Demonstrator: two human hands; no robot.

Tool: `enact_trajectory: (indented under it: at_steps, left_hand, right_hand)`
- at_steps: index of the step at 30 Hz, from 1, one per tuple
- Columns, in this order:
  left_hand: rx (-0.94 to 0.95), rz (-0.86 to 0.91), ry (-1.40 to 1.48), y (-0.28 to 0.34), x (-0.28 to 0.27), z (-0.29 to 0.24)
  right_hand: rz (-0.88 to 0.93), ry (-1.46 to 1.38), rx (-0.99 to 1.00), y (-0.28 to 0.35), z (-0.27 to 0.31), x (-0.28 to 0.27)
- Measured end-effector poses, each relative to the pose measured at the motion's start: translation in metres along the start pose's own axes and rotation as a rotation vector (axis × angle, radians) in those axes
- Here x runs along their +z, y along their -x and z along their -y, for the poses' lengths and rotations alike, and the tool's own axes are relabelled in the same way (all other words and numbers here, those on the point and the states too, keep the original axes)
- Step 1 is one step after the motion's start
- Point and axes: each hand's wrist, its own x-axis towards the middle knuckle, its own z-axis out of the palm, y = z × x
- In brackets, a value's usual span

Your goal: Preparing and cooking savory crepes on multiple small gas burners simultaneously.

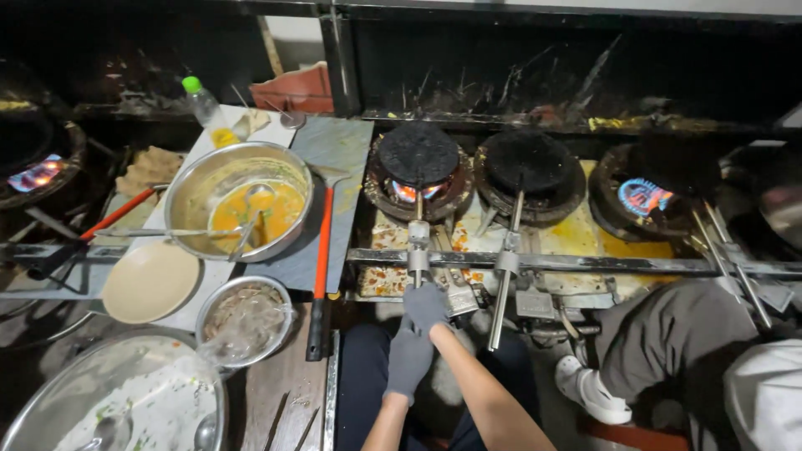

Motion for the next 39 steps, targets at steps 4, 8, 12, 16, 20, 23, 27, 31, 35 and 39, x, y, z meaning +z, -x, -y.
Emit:
enact_trajectory:
  at_steps: [4,8,12,16,20,23,27,31,35,39]
  left_hand:
    - [-0.041,-0.008,-0.002,-0.001,0.001,0.004]
    - [-0.044,-0.014,0.026,0.000,0.003,0.006]
    - [-0.036,0.004,-0.022,0.004,-0.006,0.002]
    - [-0.086,0.125,-0.085,0.023,-0.030,-0.013]
    - [0.012,0.062,-0.191,0.037,-0.053,0.002]
    - [0.250,-0.149,-0.112,0.049,-0.063,-0.015]
    - [0.628,-0.286,-0.022,0.074,-0.073,-0.075]
    - [0.861,-0.219,0.019,0.067,-0.056,-0.084]
    - [0.705,-0.039,-0.095,0.056,-0.044,-0.066]
    - [0.711,-0.063,-0.057,0.059,-0.050,-0.071]
  right_hand:
    - [0.011,-0.042,-0.062,-0.001,0.002,0.000]
    - [0.007,0.412,-0.497,-0.019,-0.031,0.032]
    - [0.034,0.130,-0.243,-0.008,-0.015,0.015]
    - [-0.005,0.164,-0.233,0.000,0.000,0.002]
    - [0.137,0.271,-0.331,0.006,0.000,-0.004]
    - [-0.005,-0.104,-0.009,0.007,0.007,0.002]
    - [-0.023,-0.161,0.167,0.009,0.023,-0.012]
    - [0.126,-0.304,0.211,0.030,0.051,-0.061]
    - [0.052,-0.018,-0.036,0.015,0.025,-0.021]
    - [-0.027,0.267,-0.266,-0.002,-0.020,0.014]
